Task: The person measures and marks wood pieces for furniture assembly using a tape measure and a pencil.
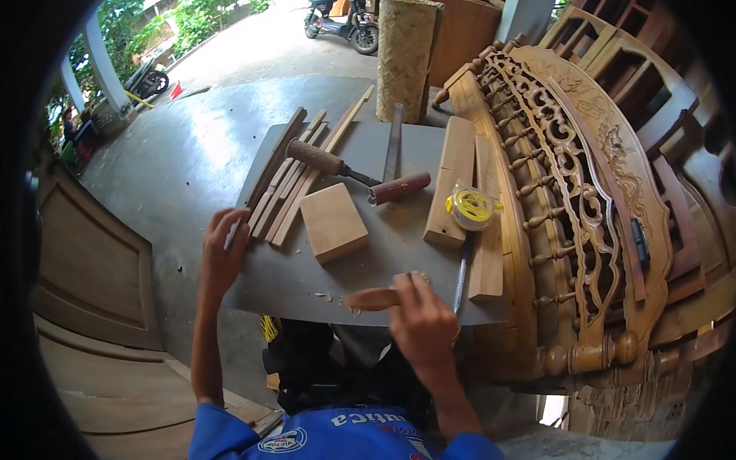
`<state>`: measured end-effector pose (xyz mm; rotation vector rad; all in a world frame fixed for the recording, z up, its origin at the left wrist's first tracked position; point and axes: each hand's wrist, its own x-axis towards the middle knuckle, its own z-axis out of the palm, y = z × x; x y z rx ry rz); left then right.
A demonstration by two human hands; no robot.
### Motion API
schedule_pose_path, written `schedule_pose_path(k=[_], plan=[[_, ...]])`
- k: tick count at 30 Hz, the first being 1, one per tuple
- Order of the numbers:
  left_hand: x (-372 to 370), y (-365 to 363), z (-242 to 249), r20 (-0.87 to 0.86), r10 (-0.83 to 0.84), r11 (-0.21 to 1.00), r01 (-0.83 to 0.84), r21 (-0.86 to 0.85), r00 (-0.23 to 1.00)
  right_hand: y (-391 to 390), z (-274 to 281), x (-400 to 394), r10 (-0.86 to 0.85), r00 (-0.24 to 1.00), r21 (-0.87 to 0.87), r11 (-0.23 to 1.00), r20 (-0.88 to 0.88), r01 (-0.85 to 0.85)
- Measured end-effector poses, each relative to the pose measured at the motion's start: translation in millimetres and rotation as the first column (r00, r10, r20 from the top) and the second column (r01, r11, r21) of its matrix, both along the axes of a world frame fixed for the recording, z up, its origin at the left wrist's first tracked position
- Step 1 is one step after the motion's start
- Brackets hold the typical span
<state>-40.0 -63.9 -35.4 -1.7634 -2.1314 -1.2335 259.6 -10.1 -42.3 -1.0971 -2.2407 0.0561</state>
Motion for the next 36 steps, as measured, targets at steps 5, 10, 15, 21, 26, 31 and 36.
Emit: schedule_pose_path(k=[5, 10, 15, 21, 26, 31, 36], plan=[[-2, -44, -27, 0.264, 0.178, 0.982, -0.190, 0.019, 0.948, -27, -9, -71, 0.185, 0.951, -0.021, 0.980, -0.247, -0.197], [-1, -53, -23, 0.542, 0.105, 0.988, -0.150, 0.040, 0.834, -25, -3, -103, 0.293, 0.856, -0.214, 0.887, -0.425, -0.409], [24, -51, -2, 0.062, -0.012, 1.000, 0.011, 0.004, 0.998, -4, 6, -55, 0.060, 0.767, -0.262, 0.920, -0.639, -0.291], [57, 34, 30, -0.260, -0.286, 0.950, 0.237, -0.202, 0.922, -4, 2, -7, -0.011, 0.821, -0.228, 0.963, -0.570, -0.146], [60, 89, 16, -0.192, -0.403, 0.853, 0.291, -0.434, 0.895, -11, 12, 7, 0.082, 0.865, -0.318, 0.909, -0.495, -0.269], [55, 88, 24, 0.101, -0.407, 0.822, 0.412, -0.393, 0.908, 3, 17, 13, 0.081, 0.869, -0.316, 0.912, -0.488, -0.263], [36, 62, 53, 0.230, -0.456, 0.854, 0.496, -0.159, 0.860, 8, 13, 15, 0.144, 0.874, -0.299, 0.903, -0.464, -0.307]])
